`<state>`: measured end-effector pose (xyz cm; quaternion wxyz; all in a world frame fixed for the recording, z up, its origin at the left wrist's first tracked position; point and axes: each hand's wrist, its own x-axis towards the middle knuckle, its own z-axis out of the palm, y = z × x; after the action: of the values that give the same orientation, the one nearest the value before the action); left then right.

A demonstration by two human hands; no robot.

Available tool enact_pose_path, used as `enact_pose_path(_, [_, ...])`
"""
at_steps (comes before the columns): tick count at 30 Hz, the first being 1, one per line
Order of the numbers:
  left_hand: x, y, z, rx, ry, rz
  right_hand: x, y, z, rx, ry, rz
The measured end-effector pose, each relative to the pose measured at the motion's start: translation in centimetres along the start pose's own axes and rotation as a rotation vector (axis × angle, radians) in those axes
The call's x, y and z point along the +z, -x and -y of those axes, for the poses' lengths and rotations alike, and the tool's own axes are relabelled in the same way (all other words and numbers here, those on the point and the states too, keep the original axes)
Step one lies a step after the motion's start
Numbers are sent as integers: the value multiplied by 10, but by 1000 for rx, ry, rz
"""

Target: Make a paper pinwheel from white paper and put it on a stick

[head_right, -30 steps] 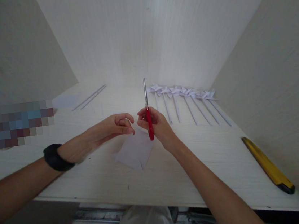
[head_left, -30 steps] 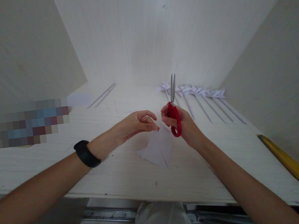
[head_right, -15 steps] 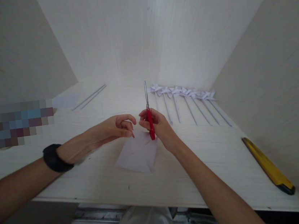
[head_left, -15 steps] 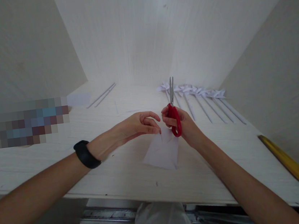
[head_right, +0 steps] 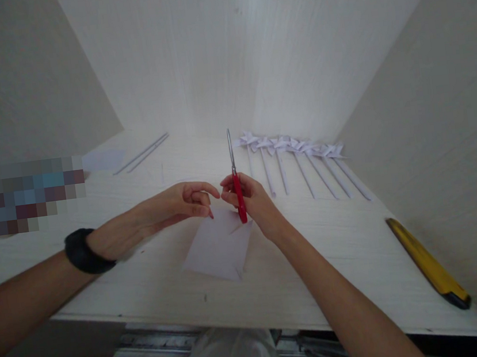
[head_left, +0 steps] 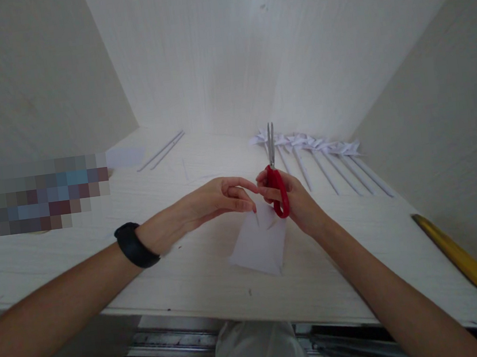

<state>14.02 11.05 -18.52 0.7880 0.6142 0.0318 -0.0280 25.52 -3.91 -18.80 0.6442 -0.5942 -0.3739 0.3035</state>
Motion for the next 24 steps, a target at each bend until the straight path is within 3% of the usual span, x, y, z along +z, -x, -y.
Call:
enact_pose_path(9, [1, 0, -1, 37, -94, -10, -1, -1, -2, 28, -5, 7])
enact_pose_path(18, [-2, -1, 0, 96, -194, -158, 1, 3, 2, 22, 5, 52])
enact_pose_path(24, [-3, -3, 4, 117, -188, -62, 0, 0, 2, 19, -1, 26])
